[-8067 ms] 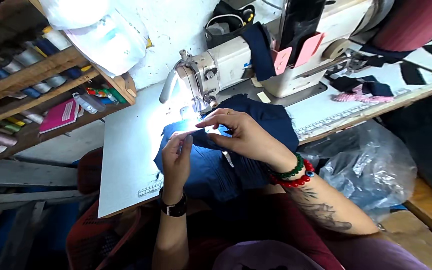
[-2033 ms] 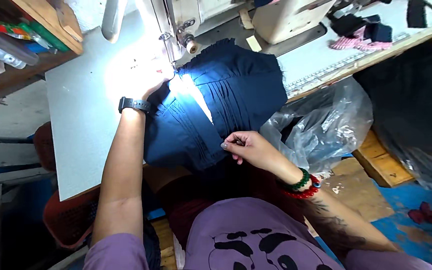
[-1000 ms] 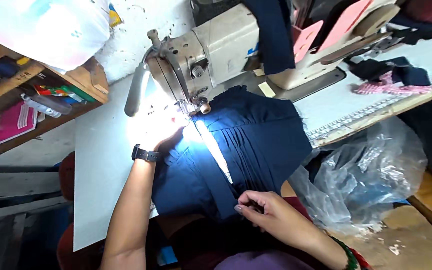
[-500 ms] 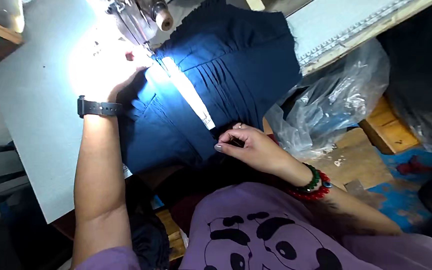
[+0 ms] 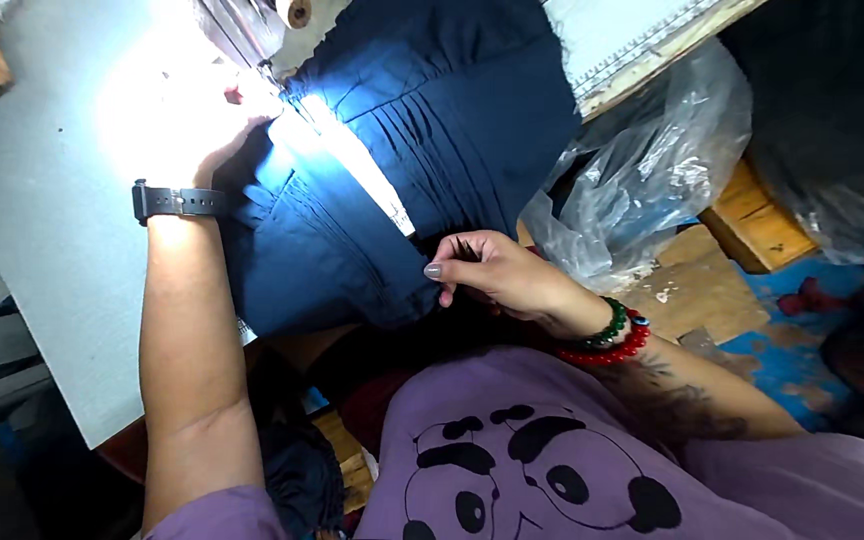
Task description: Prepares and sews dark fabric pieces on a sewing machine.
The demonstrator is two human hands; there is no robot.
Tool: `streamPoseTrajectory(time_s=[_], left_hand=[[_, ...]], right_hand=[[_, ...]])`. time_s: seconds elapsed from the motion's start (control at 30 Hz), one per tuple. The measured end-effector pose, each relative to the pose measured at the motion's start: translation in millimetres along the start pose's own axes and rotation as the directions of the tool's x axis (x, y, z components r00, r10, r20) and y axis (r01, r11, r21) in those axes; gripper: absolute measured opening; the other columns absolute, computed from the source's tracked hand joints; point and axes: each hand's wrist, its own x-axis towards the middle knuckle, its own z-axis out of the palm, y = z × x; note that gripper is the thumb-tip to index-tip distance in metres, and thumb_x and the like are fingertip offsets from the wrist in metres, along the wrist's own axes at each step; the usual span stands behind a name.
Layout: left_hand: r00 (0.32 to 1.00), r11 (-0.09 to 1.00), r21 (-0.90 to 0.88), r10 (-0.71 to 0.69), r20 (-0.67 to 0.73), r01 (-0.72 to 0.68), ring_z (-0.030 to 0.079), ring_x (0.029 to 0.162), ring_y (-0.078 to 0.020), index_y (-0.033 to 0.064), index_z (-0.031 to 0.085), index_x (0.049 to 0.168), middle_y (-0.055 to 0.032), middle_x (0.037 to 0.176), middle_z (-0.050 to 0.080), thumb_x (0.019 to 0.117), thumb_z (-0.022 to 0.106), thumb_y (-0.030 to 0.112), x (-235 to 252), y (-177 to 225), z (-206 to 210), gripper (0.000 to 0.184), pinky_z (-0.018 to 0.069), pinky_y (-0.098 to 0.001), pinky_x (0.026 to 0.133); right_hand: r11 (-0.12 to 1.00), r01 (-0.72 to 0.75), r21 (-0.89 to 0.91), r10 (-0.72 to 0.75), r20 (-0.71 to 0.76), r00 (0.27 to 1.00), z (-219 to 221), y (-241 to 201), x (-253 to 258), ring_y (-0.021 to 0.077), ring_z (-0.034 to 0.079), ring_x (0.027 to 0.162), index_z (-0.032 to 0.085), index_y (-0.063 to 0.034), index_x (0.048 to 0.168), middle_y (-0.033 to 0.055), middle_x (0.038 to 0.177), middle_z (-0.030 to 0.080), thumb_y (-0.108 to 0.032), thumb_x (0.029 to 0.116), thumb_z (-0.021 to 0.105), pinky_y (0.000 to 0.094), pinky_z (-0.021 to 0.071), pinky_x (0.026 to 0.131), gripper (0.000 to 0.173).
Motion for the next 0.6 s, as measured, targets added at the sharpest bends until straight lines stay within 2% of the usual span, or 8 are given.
streamPoseTrajectory(time_s=[0.17, 0.23, 0.27, 0.33, 0.43, 0.5, 0.53, 0.6], left_hand=[[1.0, 1.0, -0.015, -0.028, 0.003, 0.028, 0.061, 0.11, -0.0301, -0.0002, 0.068, 0.115, -0.0197, 0.114, 0.066, 0.0951, 0.068, 0.043, -1, 3, -1, 0.047, 0.0412, -0.0558, 0.1], [1.0, 0.999, -0.035, -0.012, 0.008, 0.012, 0.06, 0.108, -0.0282, -0.0008, 0.066, 0.116, -0.0192, 0.114, 0.065, 0.0959, 0.068, 0.04, -3, 4, 1, 0.046, 0.0419, -0.0526, 0.099], [1.0, 1.0, -0.022, -0.004, -0.006, 0.004, 0.061, 0.106, -0.0305, -0.001, 0.067, 0.114, -0.0205, 0.111, 0.066, 0.096, 0.067, 0.04, -5, 7, 0, 0.045, 0.0428, -0.0552, 0.098], [0.999, 0.999, 0.018, 0.035, -0.032, -0.034, 0.064, 0.103, -0.0356, -0.001, 0.07, 0.11, -0.0224, 0.106, 0.068, 0.098, 0.066, 0.039, -11, 13, -6, 0.042, 0.0449, -0.0608, 0.094], [0.987, 0.991, 0.061, 0.127, -0.096, -0.121, 0.066, 0.099, -0.0357, 0.0012, 0.071, 0.106, -0.0208, 0.101, 0.069, 0.1016, 0.059, 0.039, -23, 18, -14, 0.04, 0.047, -0.0608, 0.09], [0.971, 0.987, 0.058, 0.16, -0.177, -0.152, 0.066, 0.101, -0.0343, 0.0019, 0.07, 0.11, -0.0197, 0.103, 0.069, 0.1032, 0.055, 0.039, -34, 17, -15, 0.04, 0.0484, -0.0586, 0.092], [0.962, 0.987, 0.046, 0.157, -0.224, -0.151, 0.067, 0.101, -0.0327, 0.002, 0.071, 0.11, -0.0184, 0.102, 0.07, 0.1032, 0.055, 0.039, -39, 18, -15, 0.041, 0.0496, -0.0573, 0.092], [0.95, 0.988, -0.044, 0.13, -0.283, -0.149, 0.067, 0.096, -0.0273, 0.0025, 0.071, 0.109, -0.0144, 0.099, 0.07, 0.102, 0.058, 0.039, -52, 21, -15, 0.039, 0.0508, -0.0516, 0.088]], right_hand=[[1.0, 0.006, 0.006, -0.006, 0.002, 1.0, 0, 0, 3, -0.0008, 0.055, 0.047, 0.066, -0.0082, 0.089, 0.0013, 0.068, 0.069, -0.012, 0.0998, 0.065, 0.012, 0.0378, 0.041, 0.011], [0.998, 0.05, -0.046, -0.05, -0.008, 0.999, 1, 1, 3, 0.0004, 0.059, 0.052, 0.066, -0.008, 0.088, -0.0008, 0.068, 0.069, -0.009, 0.0988, 0.065, 0.0137, 0.0463, 0.047, 0.011], [0.989, 0.091, -0.118, -0.093, -0.009, 0.996, 0, 3, 3, 0.0034, 0.064, 0.058, 0.066, -0.0075, 0.09, -0.0011, 0.071, 0.069, -0.01, 0.0981, 0.066, 0.0178, 0.0539, 0.055, 0.009], [0.941, 0.149, -0.303, -0.165, -0.027, 0.986, 0, 6, 4, 0.0052, 0.067, 0.064, 0.069, -0.009, 0.092, -0.0026, 0.076, 0.069, -0.018, 0.0983, 0.067, 0.0222, 0.0584, 0.061, 0.011], [0.786, 0.151, -0.599, -0.201, -0.017, 0.98, -4, 1, 1, 0.0017, 0.065, 0.065, 0.071, -0.0154, 0.1, -0.006, 0.079, 0.069, -0.036, 0.1017, 0.061, 0.0217, 0.0572, 0.06, 0.023], [0.616, 0.15, -0.773, -0.223, 0.011, 0.975, -6, -10, -4, 0.0085, 0.066, 0.065, 0.071, -0.0181, 0.104, -0.0038, 0.078, 0.069, -0.048, 0.1024, 0.055, 0.0326, 0.0563, 0.06, 0.034], [0.534, 0.176, -0.827, -0.285, 0.02, 0.958, -6, -17, -5, 0.0106, 0.067, 0.065, 0.072, -0.0187, 0.104, -0.0037, 0.076, 0.07, -0.053, 0.1017, 0.053, 0.0367, 0.0553, 0.06, 0.039], [0.455, 0.26, -0.852, -0.438, 0.04, 0.898, -3, -36, 1, 0.0072, 0.064, 0.064, 0.072, -0.0202, 0.098, -0.0067, 0.073, 0.068, -0.056, 0.1016, 0.051, 0.0335, 0.0536, 0.059, 0.042]])
